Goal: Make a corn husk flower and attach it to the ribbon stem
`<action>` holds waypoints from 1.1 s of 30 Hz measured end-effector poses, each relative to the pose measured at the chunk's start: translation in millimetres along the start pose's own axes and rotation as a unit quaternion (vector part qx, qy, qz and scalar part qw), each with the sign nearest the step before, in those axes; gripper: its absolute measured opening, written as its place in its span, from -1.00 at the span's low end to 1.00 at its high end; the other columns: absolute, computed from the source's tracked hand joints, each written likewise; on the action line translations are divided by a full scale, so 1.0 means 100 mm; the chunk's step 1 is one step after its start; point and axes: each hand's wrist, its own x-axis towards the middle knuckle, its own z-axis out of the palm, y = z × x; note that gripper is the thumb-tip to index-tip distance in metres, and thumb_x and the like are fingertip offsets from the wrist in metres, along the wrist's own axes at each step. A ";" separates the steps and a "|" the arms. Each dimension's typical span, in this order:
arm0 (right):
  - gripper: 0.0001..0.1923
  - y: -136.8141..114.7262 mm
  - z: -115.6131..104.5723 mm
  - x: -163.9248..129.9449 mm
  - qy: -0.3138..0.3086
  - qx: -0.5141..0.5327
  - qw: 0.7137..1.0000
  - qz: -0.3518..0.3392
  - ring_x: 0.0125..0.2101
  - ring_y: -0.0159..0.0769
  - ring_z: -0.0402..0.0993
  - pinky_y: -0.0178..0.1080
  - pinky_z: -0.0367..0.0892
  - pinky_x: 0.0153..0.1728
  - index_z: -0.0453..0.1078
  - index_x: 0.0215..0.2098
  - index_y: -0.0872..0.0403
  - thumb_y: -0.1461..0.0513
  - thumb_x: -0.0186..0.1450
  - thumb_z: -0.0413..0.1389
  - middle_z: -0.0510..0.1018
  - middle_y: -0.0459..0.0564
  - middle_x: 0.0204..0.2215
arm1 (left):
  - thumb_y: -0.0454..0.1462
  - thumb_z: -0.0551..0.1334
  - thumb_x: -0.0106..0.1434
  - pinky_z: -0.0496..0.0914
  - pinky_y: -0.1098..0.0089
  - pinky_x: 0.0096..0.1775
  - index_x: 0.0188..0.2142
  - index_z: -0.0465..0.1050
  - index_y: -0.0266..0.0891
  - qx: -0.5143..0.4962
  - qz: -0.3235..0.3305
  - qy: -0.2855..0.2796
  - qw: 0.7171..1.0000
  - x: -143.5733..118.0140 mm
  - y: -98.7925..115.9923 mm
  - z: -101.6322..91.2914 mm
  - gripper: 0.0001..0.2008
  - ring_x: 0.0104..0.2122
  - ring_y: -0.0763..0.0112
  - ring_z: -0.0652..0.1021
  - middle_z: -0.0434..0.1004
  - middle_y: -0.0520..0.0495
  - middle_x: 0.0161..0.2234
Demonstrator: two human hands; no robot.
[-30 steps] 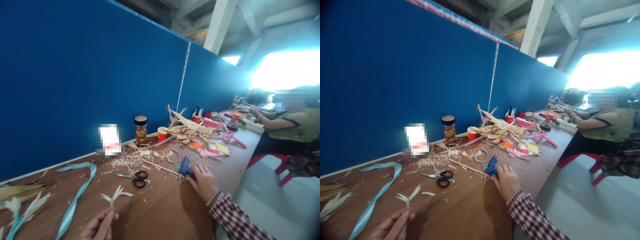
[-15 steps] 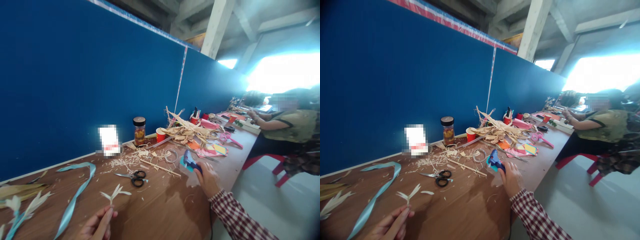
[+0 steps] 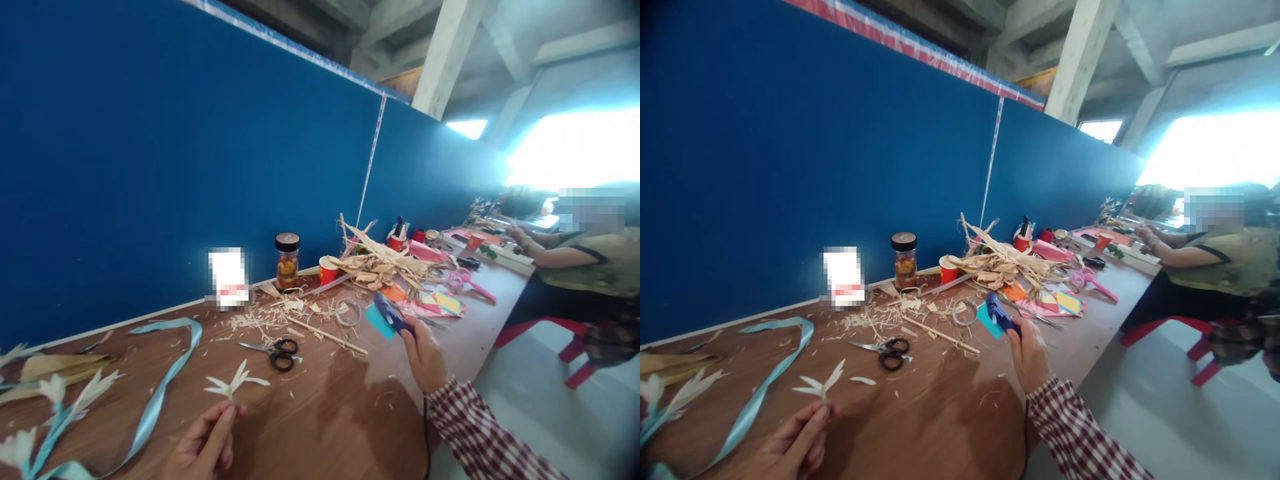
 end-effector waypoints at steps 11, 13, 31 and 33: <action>-0.79 -0.54 0.00 -0.20 -0.027 0.100 0.994 -0.045 -0.25 -0.15 0.30 -0.07 0.26 -0.26 0.18 -0.13 0.08 0.22 0.26 -0.08 0.36 0.07 -0.28 | -0.41 0.18 0.13 0.46 0.55 -0.44 -0.36 0.41 -0.23 -0.211 -0.143 -0.105 0.961 -0.34 0.12 1.37 -0.91 -0.45 0.56 0.53 0.47 -0.06 -0.16; -0.78 -0.54 0.00 -0.22 -0.031 0.096 0.993 -0.058 -0.24 -0.14 0.28 -0.06 0.25 -0.25 0.17 -0.12 0.08 0.23 0.26 -0.07 0.35 0.08 -0.27 | -0.43 0.16 0.14 0.47 0.53 -0.42 -0.38 0.40 -0.24 -0.228 -0.149 -0.104 0.957 -0.35 0.11 1.47 -0.91 -0.42 0.53 0.55 0.47 -0.07 -0.13; -0.76 -0.47 -0.02 -0.31 -0.061 0.095 0.989 -0.093 -0.30 -0.18 0.30 -0.11 0.27 -0.30 0.20 -0.11 0.07 0.20 0.24 -0.05 0.36 0.06 -0.29 | -0.41 0.26 0.06 0.45 0.58 -0.46 -0.43 0.38 -0.29 -0.140 -0.153 -0.123 0.971 -0.09 0.03 1.46 -0.93 -0.48 0.50 0.56 0.51 0.00 -0.53; -0.76 -0.45 -0.03 -0.32 -0.061 0.106 0.988 -0.090 -0.29 -0.18 0.30 -0.10 0.27 -0.30 0.19 -0.11 0.07 0.21 0.25 -0.06 0.35 0.06 -0.29 | -0.42 0.25 0.06 0.44 0.59 -0.46 -0.46 0.39 -0.32 -0.130 -0.142 -0.118 0.974 -0.06 0.03 1.48 -0.95 -0.51 0.52 0.55 0.50 -0.02 -0.56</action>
